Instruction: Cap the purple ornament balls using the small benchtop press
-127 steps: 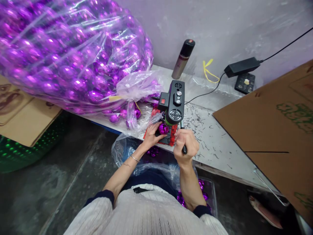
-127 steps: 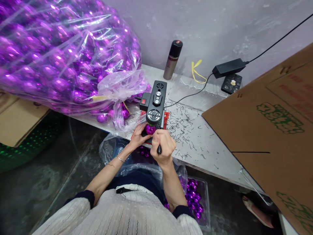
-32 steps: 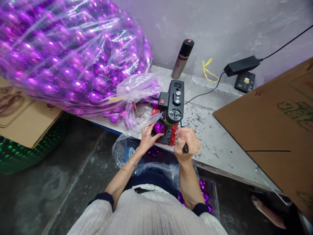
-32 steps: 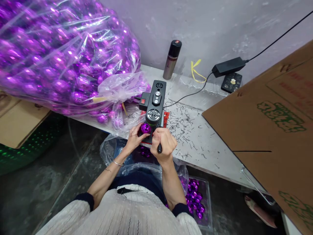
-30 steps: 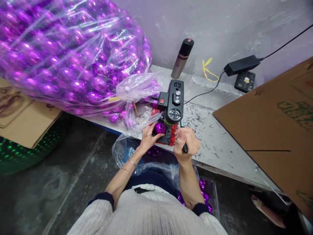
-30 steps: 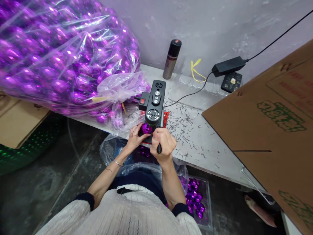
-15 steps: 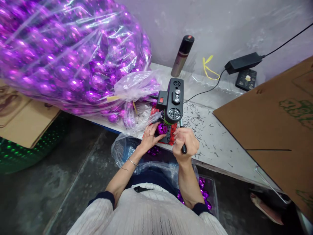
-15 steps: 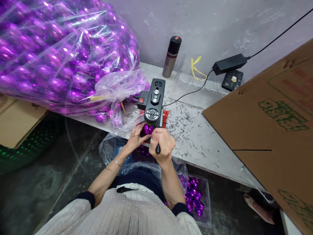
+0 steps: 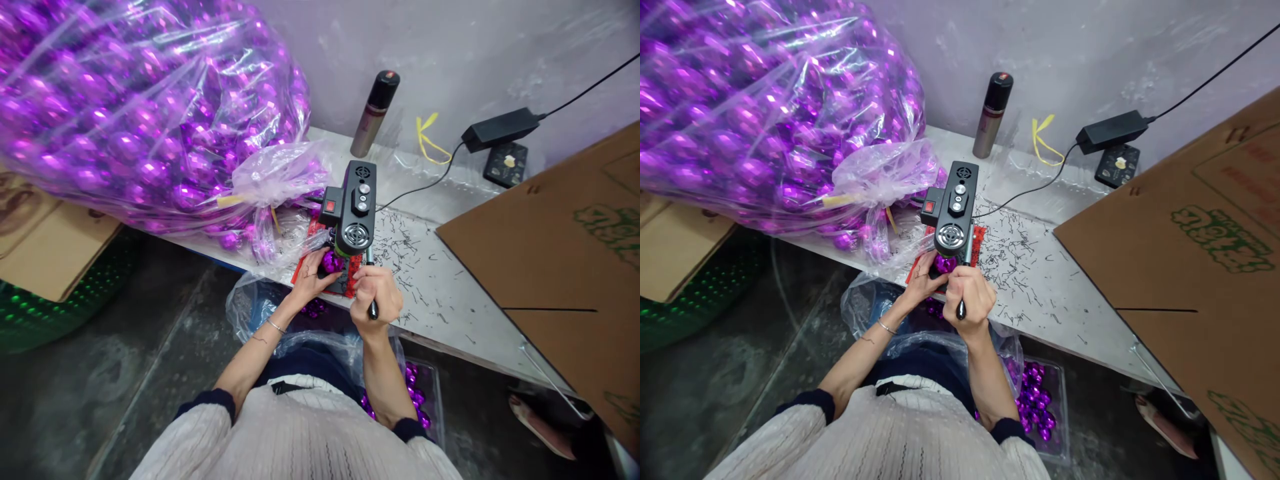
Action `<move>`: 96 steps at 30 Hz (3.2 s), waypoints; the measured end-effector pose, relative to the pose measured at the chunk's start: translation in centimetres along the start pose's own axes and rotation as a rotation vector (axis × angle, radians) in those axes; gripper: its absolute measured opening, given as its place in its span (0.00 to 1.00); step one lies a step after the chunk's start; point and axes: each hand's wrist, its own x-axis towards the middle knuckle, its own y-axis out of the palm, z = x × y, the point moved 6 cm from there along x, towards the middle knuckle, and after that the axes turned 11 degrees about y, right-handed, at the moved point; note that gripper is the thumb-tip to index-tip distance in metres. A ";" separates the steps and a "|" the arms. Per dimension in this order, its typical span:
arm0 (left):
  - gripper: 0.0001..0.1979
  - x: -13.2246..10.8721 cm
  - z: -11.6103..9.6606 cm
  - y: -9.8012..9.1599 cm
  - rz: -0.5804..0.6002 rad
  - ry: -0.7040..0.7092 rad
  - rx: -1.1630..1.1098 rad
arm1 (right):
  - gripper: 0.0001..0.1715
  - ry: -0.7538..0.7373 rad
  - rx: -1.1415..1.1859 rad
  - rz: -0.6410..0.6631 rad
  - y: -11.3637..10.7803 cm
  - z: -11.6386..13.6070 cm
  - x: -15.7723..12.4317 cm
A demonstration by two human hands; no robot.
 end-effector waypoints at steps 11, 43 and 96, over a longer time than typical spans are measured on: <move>0.34 0.0 -0.2 -0.1 -0.022 0.014 0.005 | 0.12 -0.025 0.079 -0.095 1.7 -2.5 -3.6; 0.33 0.6 -0.3 0.0 -0.024 0.035 -0.056 | 0.14 0.032 0.105 -0.114 1.4 -2.7 -3.1; 0.27 0.0 -0.4 -2.7 -0.125 -0.304 -0.374 | 0.14 0.003 0.027 -0.054 -0.1 -0.2 1.9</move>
